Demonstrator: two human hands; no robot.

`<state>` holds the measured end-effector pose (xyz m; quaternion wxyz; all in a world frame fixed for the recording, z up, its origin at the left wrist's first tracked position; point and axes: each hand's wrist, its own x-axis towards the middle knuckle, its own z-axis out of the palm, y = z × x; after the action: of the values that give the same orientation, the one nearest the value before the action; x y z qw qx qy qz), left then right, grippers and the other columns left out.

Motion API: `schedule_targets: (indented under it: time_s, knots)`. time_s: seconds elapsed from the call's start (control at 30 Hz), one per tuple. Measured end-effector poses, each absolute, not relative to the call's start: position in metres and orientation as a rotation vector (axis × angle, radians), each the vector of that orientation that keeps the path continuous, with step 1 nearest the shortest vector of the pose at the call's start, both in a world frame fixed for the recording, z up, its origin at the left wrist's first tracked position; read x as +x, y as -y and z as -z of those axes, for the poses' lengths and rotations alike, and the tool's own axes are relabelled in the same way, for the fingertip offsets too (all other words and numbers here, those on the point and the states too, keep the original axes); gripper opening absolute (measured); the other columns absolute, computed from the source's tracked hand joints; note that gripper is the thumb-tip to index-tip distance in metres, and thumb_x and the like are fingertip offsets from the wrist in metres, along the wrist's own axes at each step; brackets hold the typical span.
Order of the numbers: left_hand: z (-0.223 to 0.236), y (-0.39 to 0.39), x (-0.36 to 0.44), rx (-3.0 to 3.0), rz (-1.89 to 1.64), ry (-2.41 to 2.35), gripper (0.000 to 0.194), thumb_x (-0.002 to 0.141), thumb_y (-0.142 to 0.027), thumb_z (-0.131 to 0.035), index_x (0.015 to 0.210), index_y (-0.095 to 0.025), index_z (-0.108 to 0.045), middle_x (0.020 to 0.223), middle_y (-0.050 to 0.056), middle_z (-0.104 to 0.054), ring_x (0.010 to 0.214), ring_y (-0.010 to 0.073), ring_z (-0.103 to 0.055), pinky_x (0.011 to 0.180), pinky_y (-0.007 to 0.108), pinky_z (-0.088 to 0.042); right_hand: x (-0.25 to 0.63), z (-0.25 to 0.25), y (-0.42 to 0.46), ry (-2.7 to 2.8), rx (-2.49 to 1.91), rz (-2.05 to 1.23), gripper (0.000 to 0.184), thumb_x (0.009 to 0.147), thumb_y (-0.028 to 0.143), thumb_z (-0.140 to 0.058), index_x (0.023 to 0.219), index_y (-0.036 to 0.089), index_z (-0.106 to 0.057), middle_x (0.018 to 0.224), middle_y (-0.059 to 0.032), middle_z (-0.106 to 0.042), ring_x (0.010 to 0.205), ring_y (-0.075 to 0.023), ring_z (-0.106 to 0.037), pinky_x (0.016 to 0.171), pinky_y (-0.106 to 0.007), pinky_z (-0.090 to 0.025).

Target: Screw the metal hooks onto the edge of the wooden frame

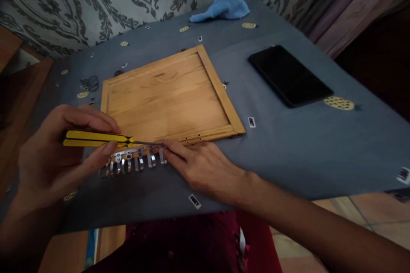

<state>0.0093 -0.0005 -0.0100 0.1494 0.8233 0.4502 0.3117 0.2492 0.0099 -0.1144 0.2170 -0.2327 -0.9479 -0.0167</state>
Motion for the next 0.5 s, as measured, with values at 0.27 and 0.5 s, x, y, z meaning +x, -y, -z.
schedule_targets:
  time_s: [0.27, 0.5]
  knots:
    - [0.012, -0.001, 0.023, 2.564, -1.008, -1.319, 0.037, 0.080, -0.022, -0.075, 0.109, -0.021, -0.053, 0.094, -0.004, -0.061, 0.086, 0.0091, -0.063, 0.076, 0.019, -0.054, 0.249, 0.112, -0.009, 2.660, -0.672, 0.048, 0.043, 0.085, 0.007, -0.050, 0.127, 0.012, -0.060, 0.136, -0.0127, -0.060, 0.068, -0.0176, -0.067, 0.060, -0.035, -0.056]
    - [0.004, -0.005, 0.029, 2.681, -0.950, -1.338, 0.035, 0.082, -0.011, -0.072, 0.110, -0.020, -0.053, 0.093, -0.004, -0.063, 0.085, 0.0098, -0.065, 0.076, 0.021, -0.057, 0.248, 0.111, -0.010, 2.651, -0.674, 0.015, 0.043, 0.085, 0.007, -0.053, 0.127, 0.012, -0.060, 0.136, -0.0115, -0.061, 0.071, -0.0177, -0.068, 0.063, -0.034, -0.057]
